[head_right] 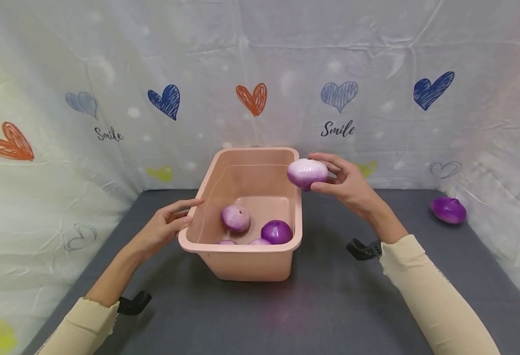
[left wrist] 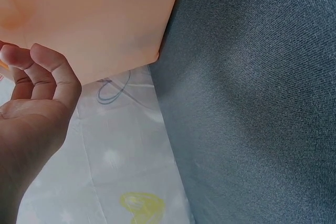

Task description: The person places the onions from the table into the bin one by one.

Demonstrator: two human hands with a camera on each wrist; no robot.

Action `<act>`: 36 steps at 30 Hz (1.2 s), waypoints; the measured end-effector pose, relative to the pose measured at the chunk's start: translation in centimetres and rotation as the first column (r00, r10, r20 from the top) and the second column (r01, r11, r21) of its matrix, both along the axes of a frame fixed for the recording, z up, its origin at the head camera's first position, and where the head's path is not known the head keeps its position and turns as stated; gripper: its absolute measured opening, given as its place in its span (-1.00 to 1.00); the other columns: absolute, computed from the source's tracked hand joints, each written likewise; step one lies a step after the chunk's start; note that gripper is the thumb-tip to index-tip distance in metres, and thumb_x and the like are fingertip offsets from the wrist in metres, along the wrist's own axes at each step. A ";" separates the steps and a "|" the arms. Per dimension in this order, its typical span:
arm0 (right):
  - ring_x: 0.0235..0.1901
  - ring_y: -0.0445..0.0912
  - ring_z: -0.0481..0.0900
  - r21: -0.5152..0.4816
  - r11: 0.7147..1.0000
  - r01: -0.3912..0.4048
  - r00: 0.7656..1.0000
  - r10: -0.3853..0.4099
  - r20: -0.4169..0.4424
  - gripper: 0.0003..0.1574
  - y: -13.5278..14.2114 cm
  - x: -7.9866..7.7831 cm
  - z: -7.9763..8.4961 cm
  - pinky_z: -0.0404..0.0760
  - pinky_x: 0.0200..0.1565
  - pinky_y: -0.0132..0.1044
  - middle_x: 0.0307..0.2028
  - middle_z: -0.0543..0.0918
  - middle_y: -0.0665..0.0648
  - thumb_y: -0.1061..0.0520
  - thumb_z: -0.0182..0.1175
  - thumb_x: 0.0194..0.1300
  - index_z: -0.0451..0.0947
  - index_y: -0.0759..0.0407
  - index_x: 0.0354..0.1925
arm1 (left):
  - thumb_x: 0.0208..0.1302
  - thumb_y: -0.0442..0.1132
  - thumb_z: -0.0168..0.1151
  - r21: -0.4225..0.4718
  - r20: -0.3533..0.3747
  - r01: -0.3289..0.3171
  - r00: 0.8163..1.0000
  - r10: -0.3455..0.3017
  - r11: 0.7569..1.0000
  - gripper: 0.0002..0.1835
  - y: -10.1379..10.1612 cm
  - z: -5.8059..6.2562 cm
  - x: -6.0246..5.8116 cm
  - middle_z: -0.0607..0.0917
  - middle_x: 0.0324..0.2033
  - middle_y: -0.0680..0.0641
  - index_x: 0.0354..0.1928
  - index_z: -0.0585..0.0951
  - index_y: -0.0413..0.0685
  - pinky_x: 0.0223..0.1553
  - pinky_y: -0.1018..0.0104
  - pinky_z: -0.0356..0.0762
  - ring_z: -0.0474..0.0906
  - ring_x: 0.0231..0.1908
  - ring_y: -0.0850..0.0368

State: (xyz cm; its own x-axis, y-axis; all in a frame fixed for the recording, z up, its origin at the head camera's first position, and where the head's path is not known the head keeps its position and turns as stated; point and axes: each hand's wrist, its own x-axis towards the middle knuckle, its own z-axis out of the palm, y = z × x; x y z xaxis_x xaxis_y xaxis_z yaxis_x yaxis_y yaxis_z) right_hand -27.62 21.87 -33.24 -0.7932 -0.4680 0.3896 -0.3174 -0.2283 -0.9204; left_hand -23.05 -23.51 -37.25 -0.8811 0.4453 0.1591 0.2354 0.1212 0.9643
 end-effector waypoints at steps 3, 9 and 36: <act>0.19 0.15 0.43 0.010 1.000 -0.023 1.000 0.023 -0.016 -0.24 -0.8 -0.1 0.4 0.54 0.12 -0.14 0.33 0.35 0.32 0.53 0.24 0.31 0.41 0.19 0.41 | 0.52 -0.29 0.16 0.004 0.006 -0.010 1.000 0.010 1.000 -0.52 -0.1 -0.1 0.0 0.50 0.25 -0.33 0.43 0.47 -0.02 -0.13 0.19 0.58 0.55 0.06 -0.03; 0.20 0.19 0.43 0.038 0.998 -0.053 0.997 0.055 -0.053 -0.24 -2.4 -0.2 0.9 0.56 0.10 -0.08 0.33 0.38 0.32 0.49 0.30 0.28 0.43 0.19 0.40 | 0.52 -0.25 0.18 0.000 0.015 -0.014 1.000 0.014 1.000 -0.51 0.0 0.2 0.0 0.49 0.28 -0.30 0.44 0.46 0.00 -0.11 0.18 0.58 0.53 0.12 -0.06; 0.17 0.18 0.56 0.211 0.975 0.066 0.998 -0.062 -0.026 -0.47 2.2 0.3 -1.0 0.58 0.06 -0.08 0.24 0.48 0.32 0.36 0.21 0.44 0.42 0.30 0.34 | 0.51 -0.24 0.19 0.008 0.033 -0.011 0.999 0.011 1.000 -0.49 0.2 0.1 0.3 0.47 0.29 -0.29 0.45 0.45 -0.02 -0.05 0.10 0.59 0.50 0.16 -0.09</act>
State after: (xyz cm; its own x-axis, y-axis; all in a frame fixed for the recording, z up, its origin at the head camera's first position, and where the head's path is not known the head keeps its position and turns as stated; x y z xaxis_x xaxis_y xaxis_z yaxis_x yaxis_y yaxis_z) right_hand -27.36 24.03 -34.21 -0.8174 -0.4900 0.3030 -0.3436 -0.0076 -0.9391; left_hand -22.72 -23.33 -37.13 -0.8909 0.4341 0.1337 0.2021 0.1154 0.9725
